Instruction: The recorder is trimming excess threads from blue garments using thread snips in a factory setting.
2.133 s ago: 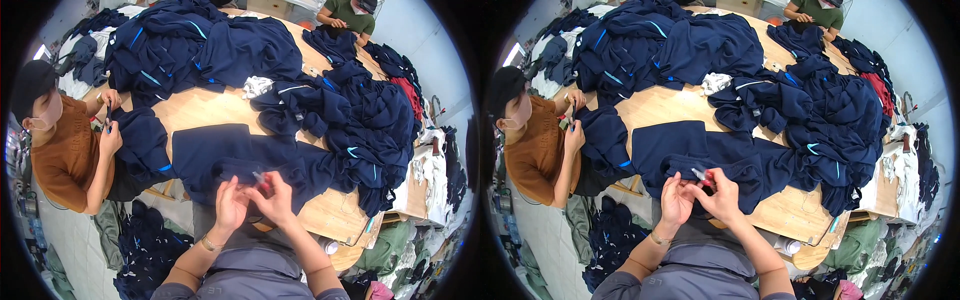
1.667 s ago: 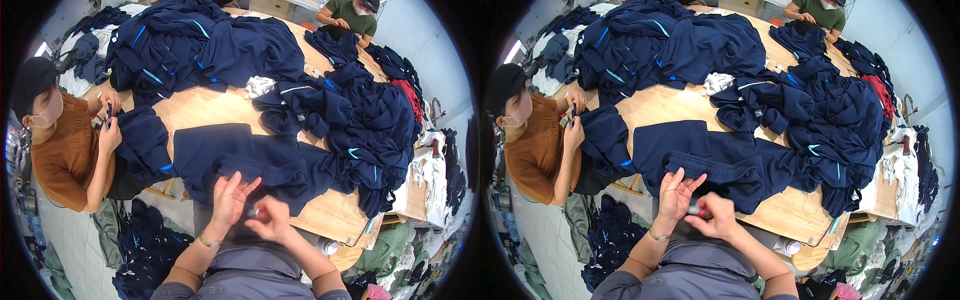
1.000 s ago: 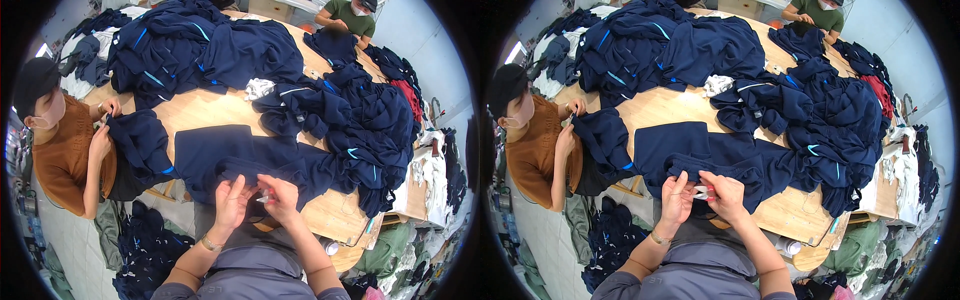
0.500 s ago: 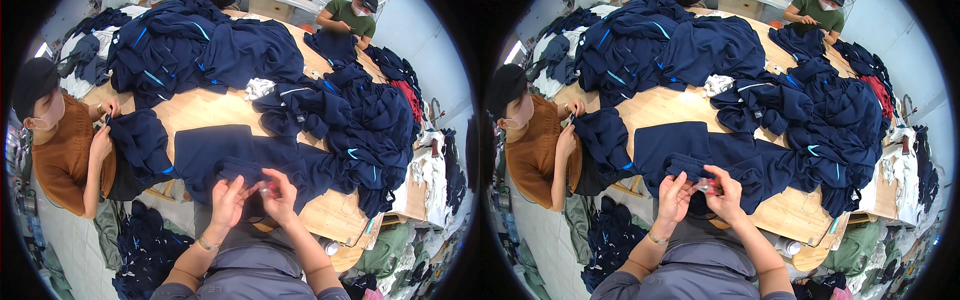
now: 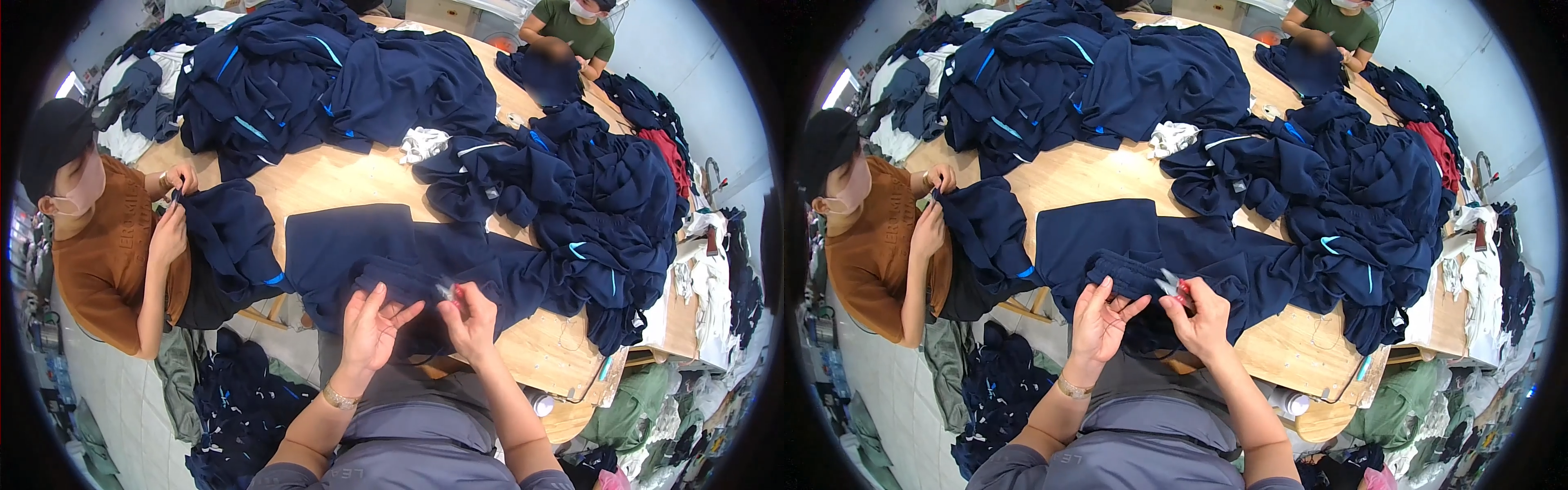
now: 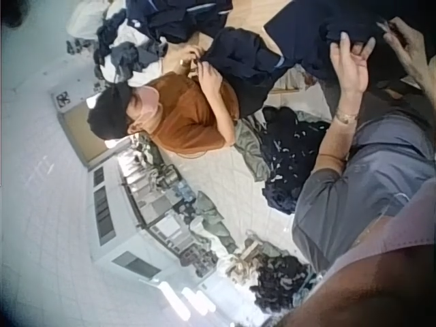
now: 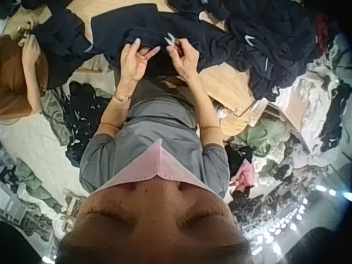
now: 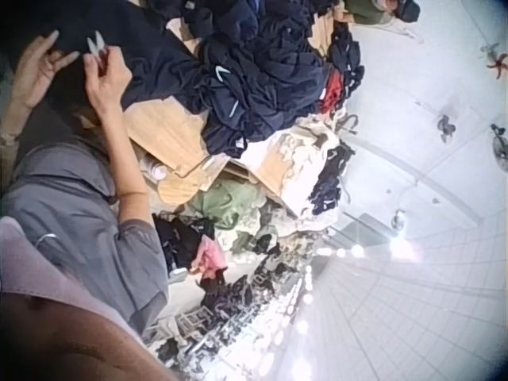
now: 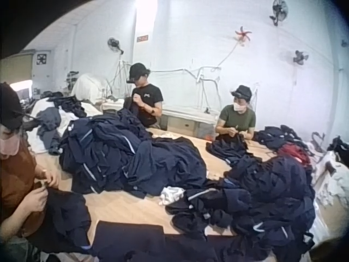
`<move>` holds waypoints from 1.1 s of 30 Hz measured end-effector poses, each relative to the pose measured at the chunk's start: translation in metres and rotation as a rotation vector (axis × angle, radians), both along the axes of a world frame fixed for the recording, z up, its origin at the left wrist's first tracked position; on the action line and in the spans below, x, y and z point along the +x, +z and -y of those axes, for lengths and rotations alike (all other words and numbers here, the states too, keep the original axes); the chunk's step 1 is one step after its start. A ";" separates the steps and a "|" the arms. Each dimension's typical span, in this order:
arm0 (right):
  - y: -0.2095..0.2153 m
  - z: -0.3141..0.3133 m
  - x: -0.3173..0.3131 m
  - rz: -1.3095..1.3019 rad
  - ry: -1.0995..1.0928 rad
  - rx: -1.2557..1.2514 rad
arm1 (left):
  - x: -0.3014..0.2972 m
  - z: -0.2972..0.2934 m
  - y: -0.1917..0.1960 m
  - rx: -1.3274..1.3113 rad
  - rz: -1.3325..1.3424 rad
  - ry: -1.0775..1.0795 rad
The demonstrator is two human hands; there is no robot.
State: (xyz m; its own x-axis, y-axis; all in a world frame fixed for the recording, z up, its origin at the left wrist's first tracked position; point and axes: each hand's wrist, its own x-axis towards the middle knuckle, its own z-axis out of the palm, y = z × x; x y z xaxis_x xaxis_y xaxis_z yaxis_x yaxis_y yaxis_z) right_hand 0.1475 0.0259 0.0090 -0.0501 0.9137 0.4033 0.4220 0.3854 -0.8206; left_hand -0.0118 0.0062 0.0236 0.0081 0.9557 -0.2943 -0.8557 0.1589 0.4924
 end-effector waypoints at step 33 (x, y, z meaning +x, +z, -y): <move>0.006 0.000 -0.024 -0.020 0.172 0.091 | 0.005 0.006 -0.015 0.147 -0.162 0.051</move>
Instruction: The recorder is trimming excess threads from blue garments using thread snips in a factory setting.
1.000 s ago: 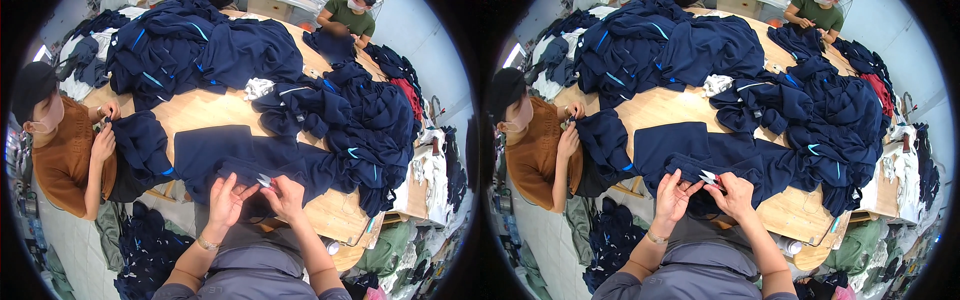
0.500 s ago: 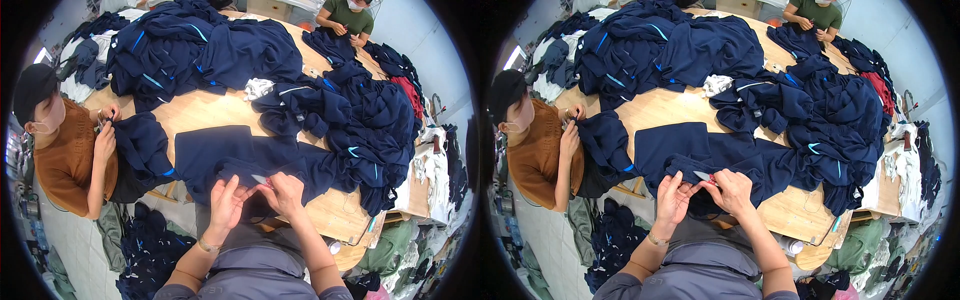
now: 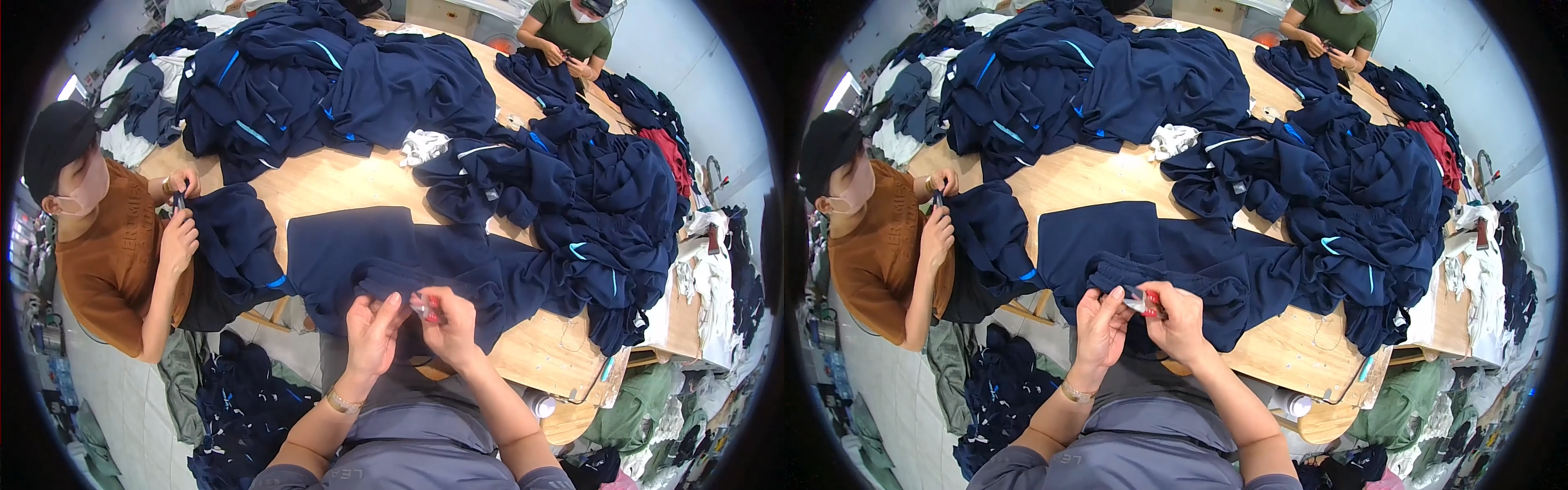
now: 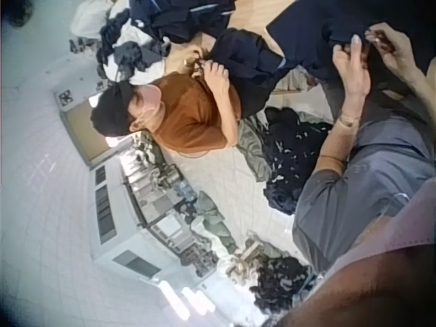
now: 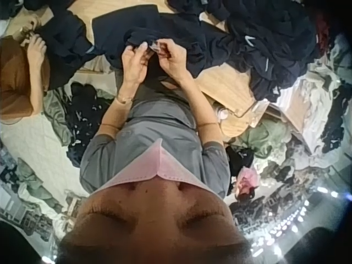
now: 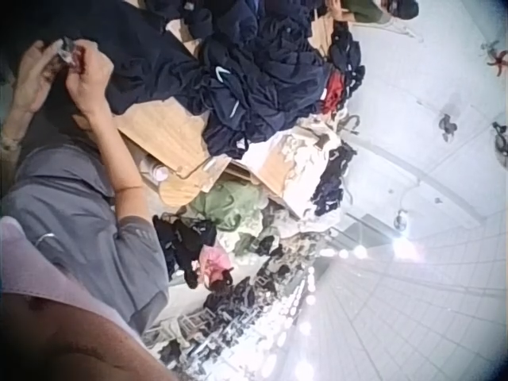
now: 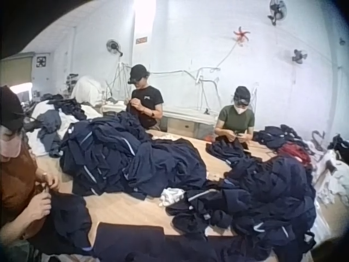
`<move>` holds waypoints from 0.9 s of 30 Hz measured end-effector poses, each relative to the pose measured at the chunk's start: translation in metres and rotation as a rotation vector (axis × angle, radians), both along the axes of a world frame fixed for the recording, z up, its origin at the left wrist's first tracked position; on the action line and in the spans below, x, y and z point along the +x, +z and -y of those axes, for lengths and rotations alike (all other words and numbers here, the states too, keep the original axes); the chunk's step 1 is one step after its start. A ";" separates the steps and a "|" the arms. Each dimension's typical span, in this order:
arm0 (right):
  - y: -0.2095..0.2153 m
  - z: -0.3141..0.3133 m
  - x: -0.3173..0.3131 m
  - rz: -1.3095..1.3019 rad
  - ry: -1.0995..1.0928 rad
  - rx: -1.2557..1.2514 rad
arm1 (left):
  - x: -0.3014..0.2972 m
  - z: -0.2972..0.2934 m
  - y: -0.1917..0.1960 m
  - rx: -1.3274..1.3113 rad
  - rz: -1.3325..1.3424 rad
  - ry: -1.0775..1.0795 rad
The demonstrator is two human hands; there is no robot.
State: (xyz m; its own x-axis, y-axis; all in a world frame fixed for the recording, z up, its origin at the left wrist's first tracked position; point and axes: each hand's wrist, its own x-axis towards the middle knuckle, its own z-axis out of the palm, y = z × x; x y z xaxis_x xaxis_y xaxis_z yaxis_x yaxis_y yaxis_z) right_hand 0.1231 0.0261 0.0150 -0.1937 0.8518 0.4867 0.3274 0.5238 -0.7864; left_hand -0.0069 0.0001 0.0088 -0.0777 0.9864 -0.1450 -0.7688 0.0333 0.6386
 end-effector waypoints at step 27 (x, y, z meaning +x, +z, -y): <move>0.011 -0.005 0.020 0.462 -0.122 0.167 | -0.002 -0.001 0.009 -0.041 0.065 -0.075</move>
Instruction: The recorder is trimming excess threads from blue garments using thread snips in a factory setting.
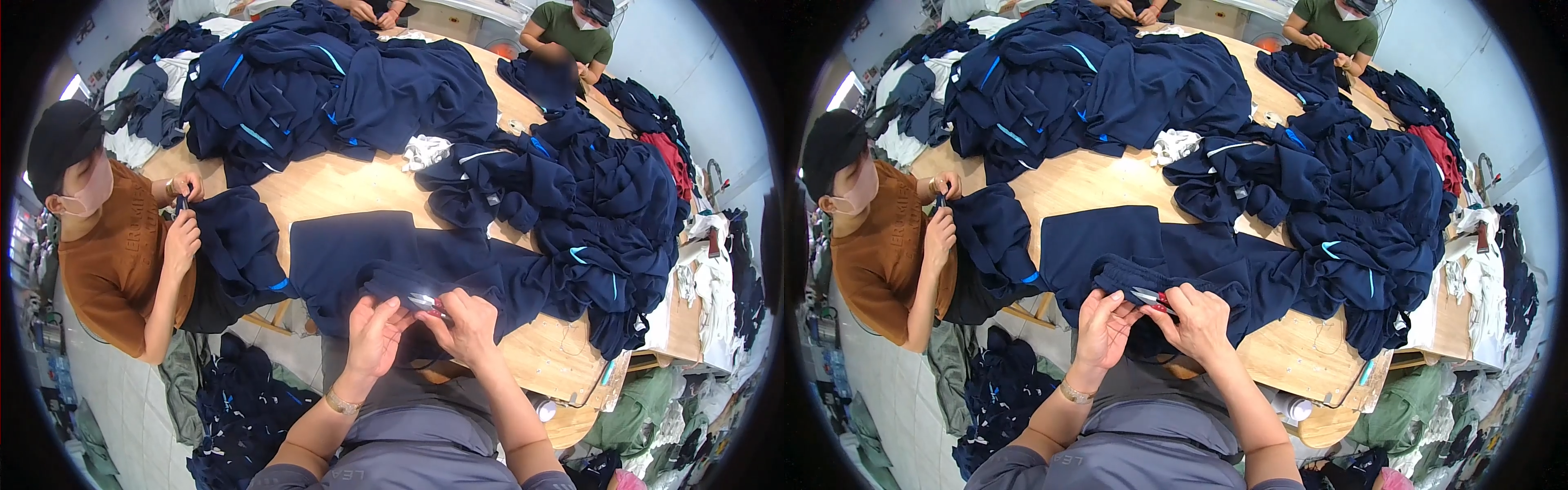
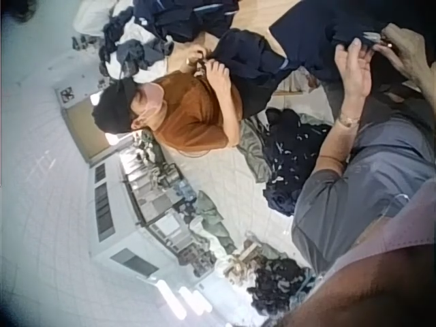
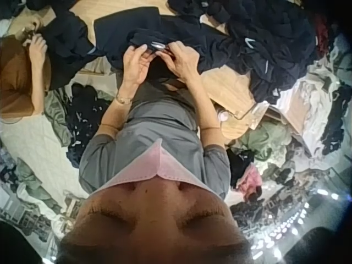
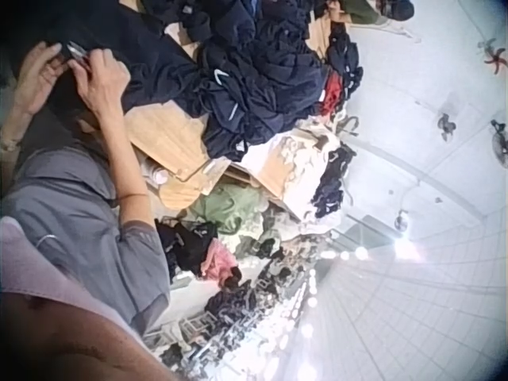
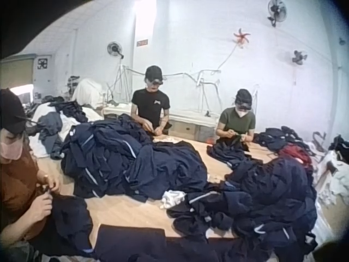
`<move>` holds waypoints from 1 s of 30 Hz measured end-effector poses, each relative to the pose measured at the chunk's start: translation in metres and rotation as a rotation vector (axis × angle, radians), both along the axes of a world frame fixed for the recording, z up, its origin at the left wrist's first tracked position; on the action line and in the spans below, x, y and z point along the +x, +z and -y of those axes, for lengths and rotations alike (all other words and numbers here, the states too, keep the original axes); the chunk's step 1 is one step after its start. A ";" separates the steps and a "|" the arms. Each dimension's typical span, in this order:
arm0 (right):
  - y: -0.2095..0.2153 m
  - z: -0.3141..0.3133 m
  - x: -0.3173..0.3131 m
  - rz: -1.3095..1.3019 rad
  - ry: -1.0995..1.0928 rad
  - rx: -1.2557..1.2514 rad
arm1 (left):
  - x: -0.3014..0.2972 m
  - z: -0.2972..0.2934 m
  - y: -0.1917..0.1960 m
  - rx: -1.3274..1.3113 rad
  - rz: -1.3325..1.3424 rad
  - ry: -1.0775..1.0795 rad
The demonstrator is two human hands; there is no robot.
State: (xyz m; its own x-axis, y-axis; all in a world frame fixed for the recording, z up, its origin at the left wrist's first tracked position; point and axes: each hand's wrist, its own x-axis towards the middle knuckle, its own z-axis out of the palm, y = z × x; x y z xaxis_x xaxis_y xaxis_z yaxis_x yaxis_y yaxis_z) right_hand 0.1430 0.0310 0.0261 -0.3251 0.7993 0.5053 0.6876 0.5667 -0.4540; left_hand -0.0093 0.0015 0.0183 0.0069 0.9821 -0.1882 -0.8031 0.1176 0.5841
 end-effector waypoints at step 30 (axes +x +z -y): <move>0.003 0.028 -0.002 -0.363 0.120 -0.311 | -0.001 -0.004 -0.003 0.010 -0.003 0.055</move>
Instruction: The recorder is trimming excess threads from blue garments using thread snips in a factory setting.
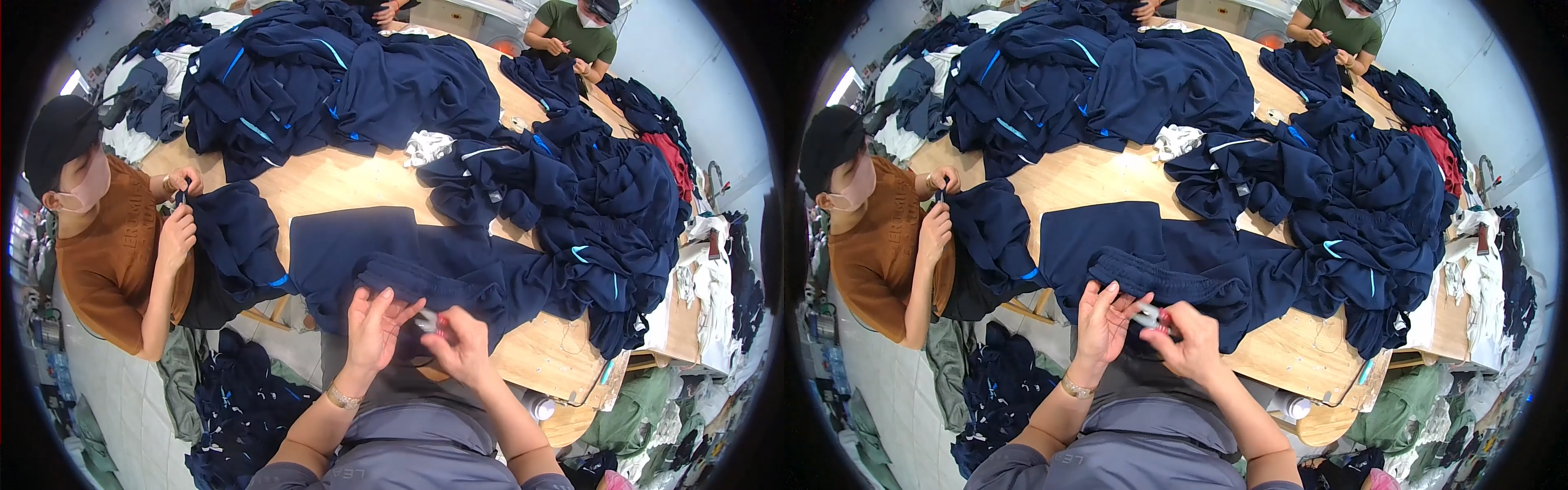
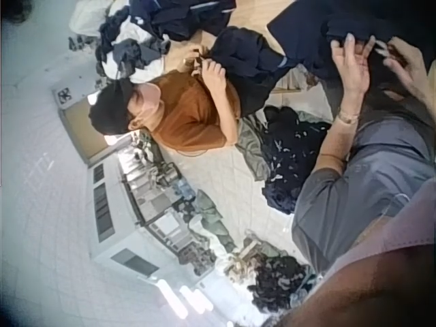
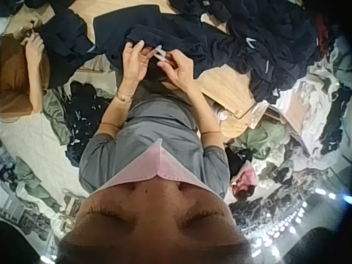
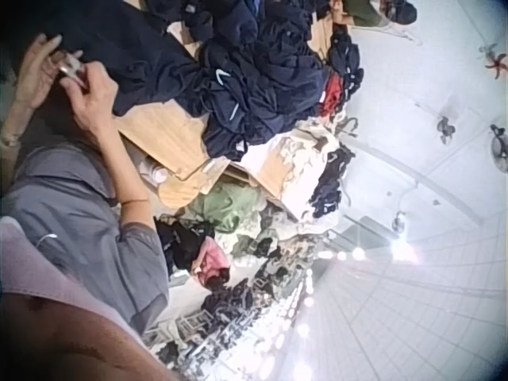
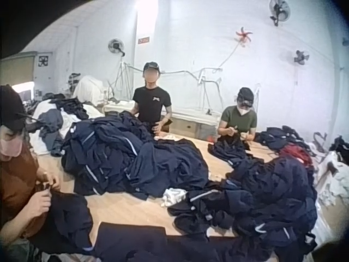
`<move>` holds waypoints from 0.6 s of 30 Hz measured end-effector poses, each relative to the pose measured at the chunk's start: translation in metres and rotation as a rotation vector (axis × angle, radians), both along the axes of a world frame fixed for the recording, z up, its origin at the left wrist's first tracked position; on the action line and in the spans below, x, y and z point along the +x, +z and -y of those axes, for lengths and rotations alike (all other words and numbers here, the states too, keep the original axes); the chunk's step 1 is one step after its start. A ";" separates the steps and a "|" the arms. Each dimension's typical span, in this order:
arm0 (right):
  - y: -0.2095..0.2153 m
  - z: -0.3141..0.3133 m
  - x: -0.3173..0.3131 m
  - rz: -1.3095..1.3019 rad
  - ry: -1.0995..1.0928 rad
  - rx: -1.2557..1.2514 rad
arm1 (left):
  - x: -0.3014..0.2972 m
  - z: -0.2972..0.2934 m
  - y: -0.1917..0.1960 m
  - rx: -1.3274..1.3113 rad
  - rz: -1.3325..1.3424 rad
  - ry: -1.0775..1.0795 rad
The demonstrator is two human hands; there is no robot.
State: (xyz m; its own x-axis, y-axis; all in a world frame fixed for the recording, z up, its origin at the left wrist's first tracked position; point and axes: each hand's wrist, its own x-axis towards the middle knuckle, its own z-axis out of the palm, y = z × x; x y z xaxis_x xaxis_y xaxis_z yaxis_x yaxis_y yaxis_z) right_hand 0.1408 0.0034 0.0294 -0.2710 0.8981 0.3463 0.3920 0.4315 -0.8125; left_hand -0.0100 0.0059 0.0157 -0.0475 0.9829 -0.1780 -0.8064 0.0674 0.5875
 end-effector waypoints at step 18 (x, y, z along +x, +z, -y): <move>-0.010 -0.018 0.001 0.377 -0.152 0.324 | 0.003 0.006 0.000 0.056 -0.022 0.000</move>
